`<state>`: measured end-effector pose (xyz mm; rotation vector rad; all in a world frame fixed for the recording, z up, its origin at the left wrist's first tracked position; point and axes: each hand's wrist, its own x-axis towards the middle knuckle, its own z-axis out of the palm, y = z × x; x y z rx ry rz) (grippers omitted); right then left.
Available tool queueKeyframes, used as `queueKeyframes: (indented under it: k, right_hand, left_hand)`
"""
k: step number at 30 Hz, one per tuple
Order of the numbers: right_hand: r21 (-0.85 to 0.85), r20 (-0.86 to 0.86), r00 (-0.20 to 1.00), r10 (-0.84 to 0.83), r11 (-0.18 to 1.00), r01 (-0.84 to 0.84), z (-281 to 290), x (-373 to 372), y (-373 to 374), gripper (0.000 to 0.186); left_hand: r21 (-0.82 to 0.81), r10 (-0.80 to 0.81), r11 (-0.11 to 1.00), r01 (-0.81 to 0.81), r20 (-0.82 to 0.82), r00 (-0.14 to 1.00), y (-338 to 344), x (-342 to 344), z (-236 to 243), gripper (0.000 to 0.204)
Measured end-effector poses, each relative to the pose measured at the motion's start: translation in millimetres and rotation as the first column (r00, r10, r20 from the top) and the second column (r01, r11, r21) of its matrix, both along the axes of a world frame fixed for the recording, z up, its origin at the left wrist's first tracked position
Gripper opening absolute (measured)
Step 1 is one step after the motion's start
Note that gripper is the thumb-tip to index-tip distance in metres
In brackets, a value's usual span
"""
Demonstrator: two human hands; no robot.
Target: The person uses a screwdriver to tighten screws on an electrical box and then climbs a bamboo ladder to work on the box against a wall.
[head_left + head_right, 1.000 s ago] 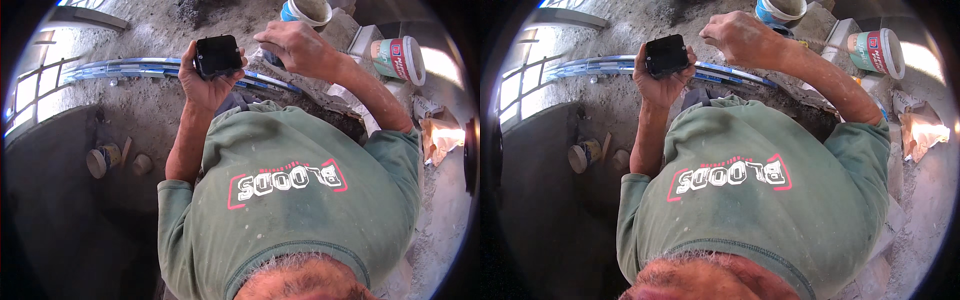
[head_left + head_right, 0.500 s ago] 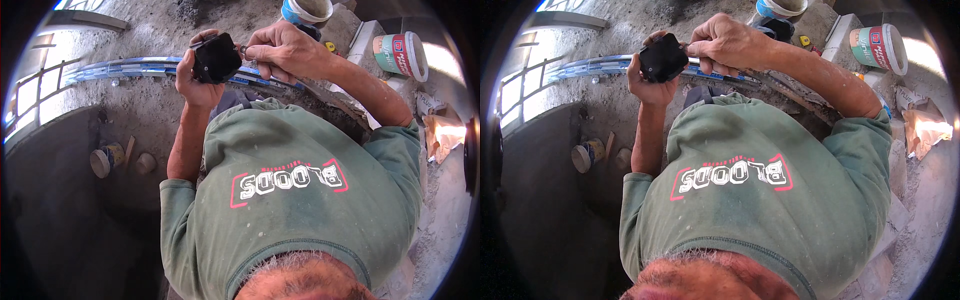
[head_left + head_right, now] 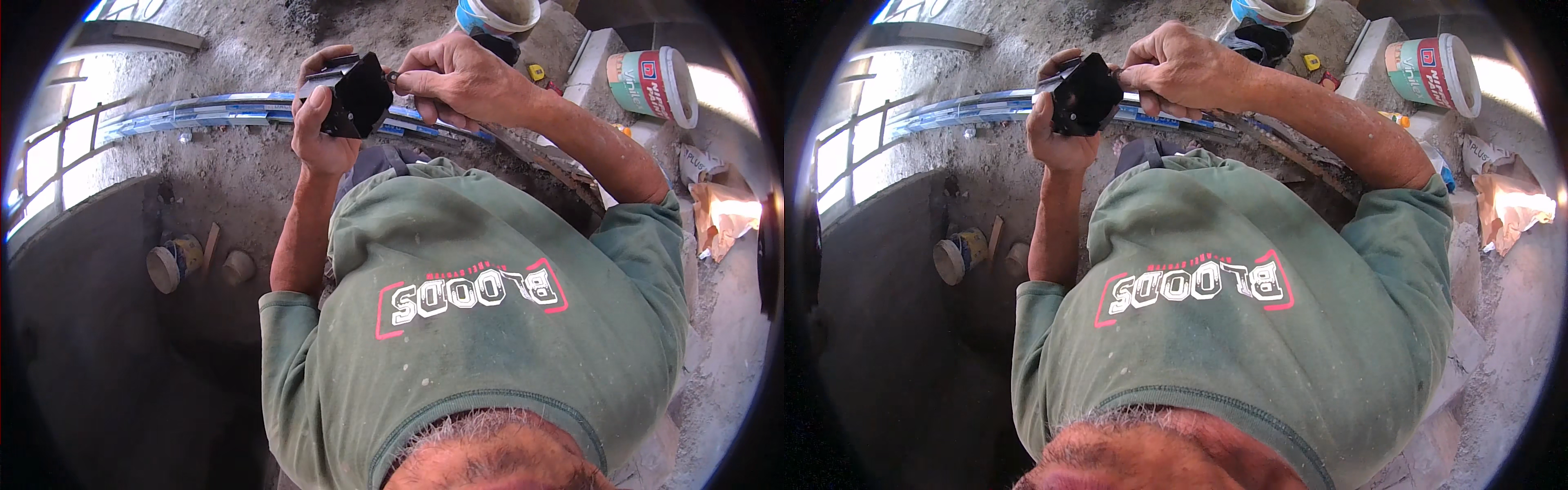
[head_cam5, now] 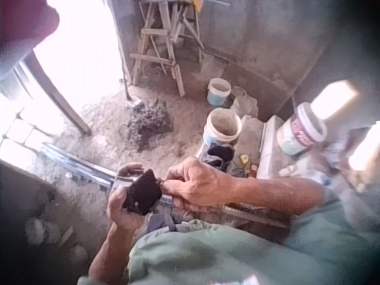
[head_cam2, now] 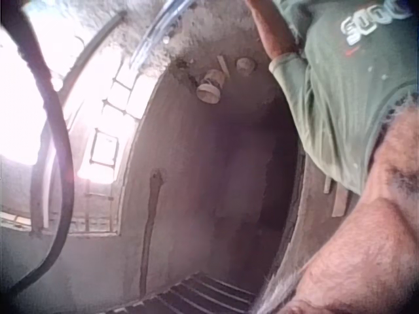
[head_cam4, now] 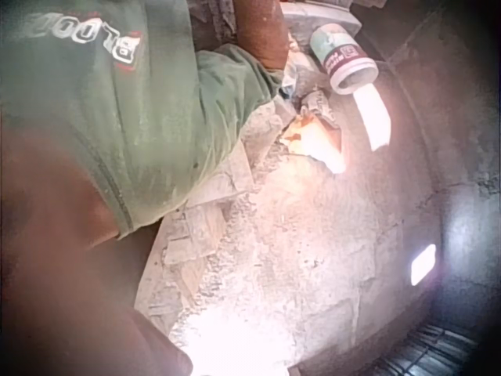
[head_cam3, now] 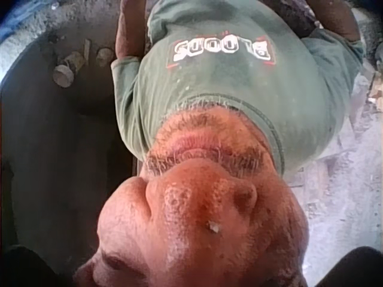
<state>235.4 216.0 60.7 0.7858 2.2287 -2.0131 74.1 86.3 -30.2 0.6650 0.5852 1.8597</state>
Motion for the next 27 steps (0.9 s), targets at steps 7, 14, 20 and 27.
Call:
queueKeyframes:
  k: [7,14,20,27]
  right_hand:
    - [0.050,0.032,0.999,0.004,0.999,-0.006,1,1,1,0.022]
    - [0.686,-0.228,0.951,0.209,0.728,0.005,-15,4,0,0.016]
    - [0.716,-0.254,0.942,0.218,0.697,0.032,-7,6,2,0.014]
    - [0.731,-0.221,0.944,0.245,0.683,-0.006,-10,5,3,0.018]
  left_hand:
    - [0.006,-0.006,1.000,0.007,-0.015,1.000,1,1,-3,0.065]
    - [-0.001,-0.108,0.993,0.114,0.318,0.942,1,2,-9,0.067]
    - [0.139,-0.309,0.948,0.288,0.628,0.714,1,5,-4,0.072]
    - [0.076,-0.282,0.954,0.290,0.556,0.782,1,3,-2,0.065]
